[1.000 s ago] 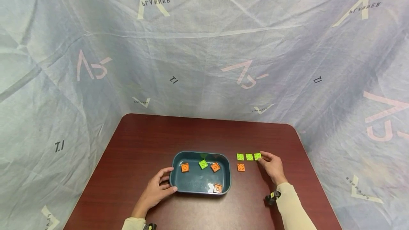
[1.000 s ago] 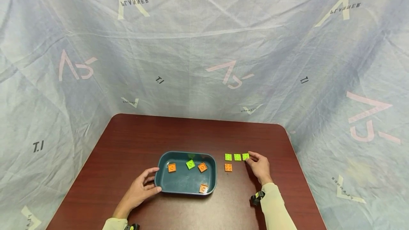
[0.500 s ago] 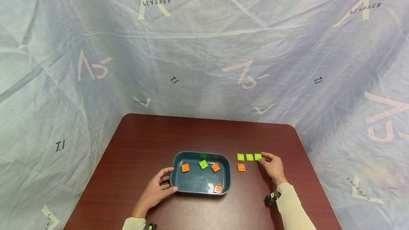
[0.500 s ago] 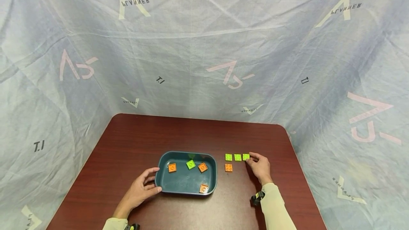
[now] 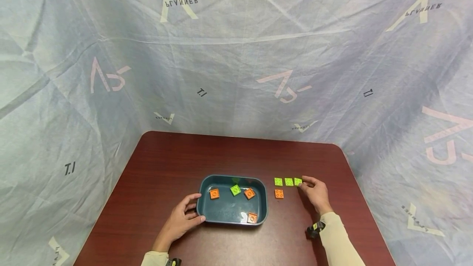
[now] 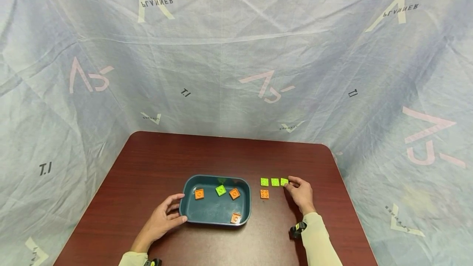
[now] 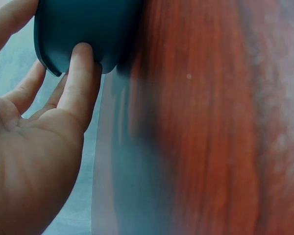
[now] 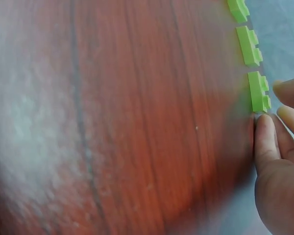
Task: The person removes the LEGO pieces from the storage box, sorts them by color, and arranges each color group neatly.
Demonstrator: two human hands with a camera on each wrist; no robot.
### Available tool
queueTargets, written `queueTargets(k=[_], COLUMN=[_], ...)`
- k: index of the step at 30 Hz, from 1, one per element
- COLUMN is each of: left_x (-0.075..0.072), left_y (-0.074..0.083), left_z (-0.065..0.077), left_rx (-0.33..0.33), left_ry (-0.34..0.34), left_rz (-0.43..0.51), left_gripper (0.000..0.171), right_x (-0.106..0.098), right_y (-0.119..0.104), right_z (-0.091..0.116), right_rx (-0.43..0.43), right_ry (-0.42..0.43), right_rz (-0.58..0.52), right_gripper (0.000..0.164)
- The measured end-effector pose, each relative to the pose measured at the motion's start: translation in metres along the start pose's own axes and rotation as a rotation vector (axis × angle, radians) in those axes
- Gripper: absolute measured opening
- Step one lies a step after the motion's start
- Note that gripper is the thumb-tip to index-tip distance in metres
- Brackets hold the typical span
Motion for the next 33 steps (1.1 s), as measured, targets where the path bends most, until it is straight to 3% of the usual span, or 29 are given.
queueTargets(k=[8, 17, 33], left_x=[0.0, 0.0, 0.001], left_y=[0.0, -0.001, 0.002], left_z=[-0.001, 0.0, 0.002], left_rx=[-0.002, 0.005, 0.007], left_ry=[-0.004, -0.007, 0.0], left_rz=[0.002, 0.008, 0.009], left_gripper=[0.081, 0.079, 0.079], right_x=[-0.003, -0.003, 0.014], right_y=[-0.008, -0.034, -0.08], right_z=[0.005, 0.014, 0.035], right_rx=[-0.004, -0.041, -0.106], right_ry=[0.005, -0.016, -0.095], right_rz=[-0.075, -0.094, -0.105], right_gripper=[0.045, 0.047, 0.045])
Point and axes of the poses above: each hand's wrist, its own z-axis away from the middle knuckle, its own x-axis out of the palm, y = z × x, the point moved 1 cm from there along -z, towards the middle knuckle, and after that the axes turned 4 degrees about y, right-handed, at the moved point
